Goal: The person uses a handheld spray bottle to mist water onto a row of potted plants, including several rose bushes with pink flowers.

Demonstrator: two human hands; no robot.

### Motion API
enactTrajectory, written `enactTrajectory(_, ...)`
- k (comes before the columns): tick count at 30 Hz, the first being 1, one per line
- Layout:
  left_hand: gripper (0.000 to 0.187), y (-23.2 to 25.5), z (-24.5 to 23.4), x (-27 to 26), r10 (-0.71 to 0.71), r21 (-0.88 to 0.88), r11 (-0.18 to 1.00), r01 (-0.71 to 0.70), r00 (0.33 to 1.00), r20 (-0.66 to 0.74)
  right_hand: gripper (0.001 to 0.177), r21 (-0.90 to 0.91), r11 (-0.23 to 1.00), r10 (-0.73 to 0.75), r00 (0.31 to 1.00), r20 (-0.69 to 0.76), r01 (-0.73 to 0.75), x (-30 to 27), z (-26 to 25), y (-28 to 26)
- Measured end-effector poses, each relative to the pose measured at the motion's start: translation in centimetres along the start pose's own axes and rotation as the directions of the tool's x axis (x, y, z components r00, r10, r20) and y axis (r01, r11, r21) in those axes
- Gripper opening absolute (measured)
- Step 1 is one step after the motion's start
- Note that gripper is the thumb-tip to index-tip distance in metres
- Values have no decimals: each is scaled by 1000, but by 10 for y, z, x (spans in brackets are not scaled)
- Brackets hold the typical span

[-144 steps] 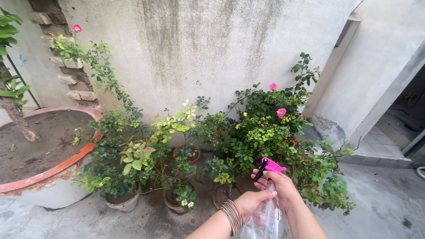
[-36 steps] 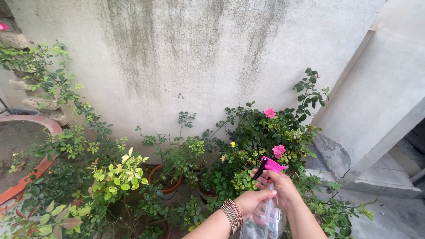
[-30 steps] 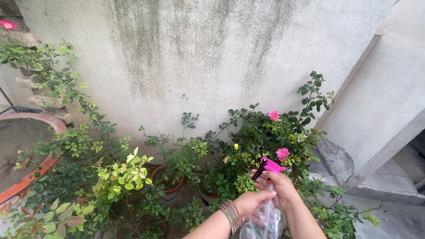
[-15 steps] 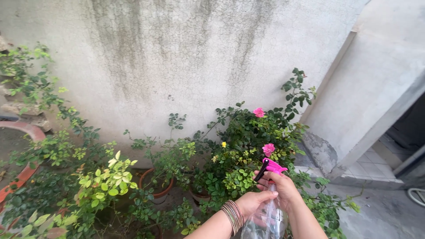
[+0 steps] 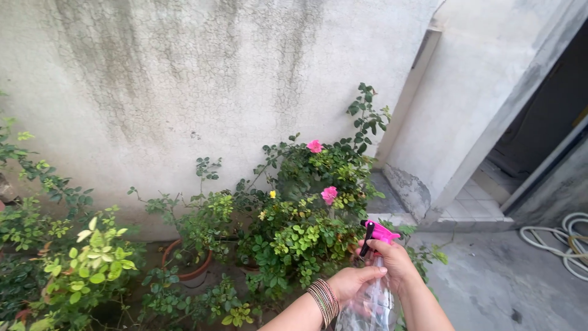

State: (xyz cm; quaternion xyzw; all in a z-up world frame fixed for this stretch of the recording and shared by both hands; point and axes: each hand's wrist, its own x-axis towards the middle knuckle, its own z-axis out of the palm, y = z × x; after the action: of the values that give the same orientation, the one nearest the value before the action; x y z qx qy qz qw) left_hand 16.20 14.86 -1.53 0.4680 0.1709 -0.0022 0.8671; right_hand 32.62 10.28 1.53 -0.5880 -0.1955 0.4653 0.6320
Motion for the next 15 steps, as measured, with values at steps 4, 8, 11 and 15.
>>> enactTrajectory(4, 57, -16, 26, 29, 19, 40, 999, -21, 999, 40, 26, 48, 998, -34, 999, 37, 32, -10, -41, 3)
enactTrajectory(8, 52, -15, 43, 49, 90, 37, 995, -88, 995, -35, 27, 137, 990, -28, 998, 49, 21, -27, -41, -29)
enactTrajectory(11, 52, -10, 70, 57, 61, 33, 998, -59, 997, -50, 28, 162, 987, -27, 995, 92, 12, -32, -64, -39)
enactTrajectory(15, 53, -27, 78, 96, 111, -29, 993, -111, 994, -10, 27, 125, 992, -20, 993, 115, 5, -34, -89, -55)
